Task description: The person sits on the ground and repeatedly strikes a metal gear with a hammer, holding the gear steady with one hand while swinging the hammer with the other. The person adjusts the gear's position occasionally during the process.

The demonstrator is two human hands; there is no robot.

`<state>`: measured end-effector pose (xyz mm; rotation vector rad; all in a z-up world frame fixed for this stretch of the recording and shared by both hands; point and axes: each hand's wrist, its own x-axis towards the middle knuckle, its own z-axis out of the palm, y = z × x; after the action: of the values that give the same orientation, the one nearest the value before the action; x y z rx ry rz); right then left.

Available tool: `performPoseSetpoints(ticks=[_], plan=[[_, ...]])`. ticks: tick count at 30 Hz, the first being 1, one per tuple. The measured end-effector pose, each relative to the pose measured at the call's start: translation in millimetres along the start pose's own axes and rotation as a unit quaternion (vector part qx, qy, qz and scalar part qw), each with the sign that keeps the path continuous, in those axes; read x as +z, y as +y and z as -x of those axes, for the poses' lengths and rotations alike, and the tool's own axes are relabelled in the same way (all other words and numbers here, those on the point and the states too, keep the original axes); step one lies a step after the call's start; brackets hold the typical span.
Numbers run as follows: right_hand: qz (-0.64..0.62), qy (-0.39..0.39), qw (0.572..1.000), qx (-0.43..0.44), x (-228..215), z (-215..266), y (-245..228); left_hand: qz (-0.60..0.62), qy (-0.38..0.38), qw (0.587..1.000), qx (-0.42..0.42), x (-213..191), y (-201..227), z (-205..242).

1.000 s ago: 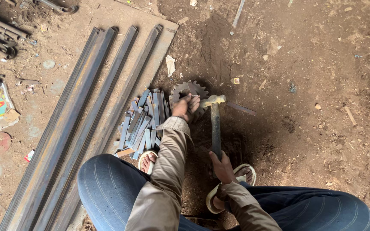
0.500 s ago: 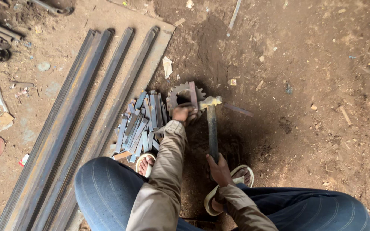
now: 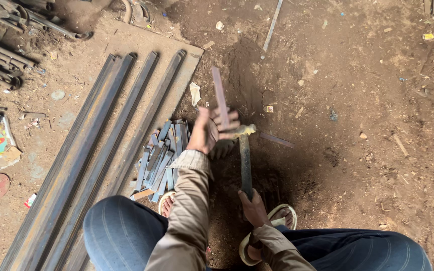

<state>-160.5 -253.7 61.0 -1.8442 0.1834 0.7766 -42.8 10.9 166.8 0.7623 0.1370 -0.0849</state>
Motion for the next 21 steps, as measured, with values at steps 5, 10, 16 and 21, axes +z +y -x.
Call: performPoseSetpoints(ticks=[5,10,16,21], plan=[[-0.026,0.008,1.000,-0.004,4.1,1.6,-0.7,-0.134,0.136,0.981,-0.041,-31.3,-29.6,-9.7],[0.029,0.021,0.999,-0.020,-1.2,1.1,-3.9,0.007,0.204,0.976,-0.072,-106.8,-84.9,-31.4],[0.037,0.025,0.999,-0.029,-0.5,-2.0,6.9,0.298,0.107,0.946,-0.073,-182.2,-141.4,-61.6],[0.040,0.018,0.999,0.016,1.9,-3.1,7.5,0.361,0.085,0.927,-0.059,-189.2,-142.3,-69.1]])
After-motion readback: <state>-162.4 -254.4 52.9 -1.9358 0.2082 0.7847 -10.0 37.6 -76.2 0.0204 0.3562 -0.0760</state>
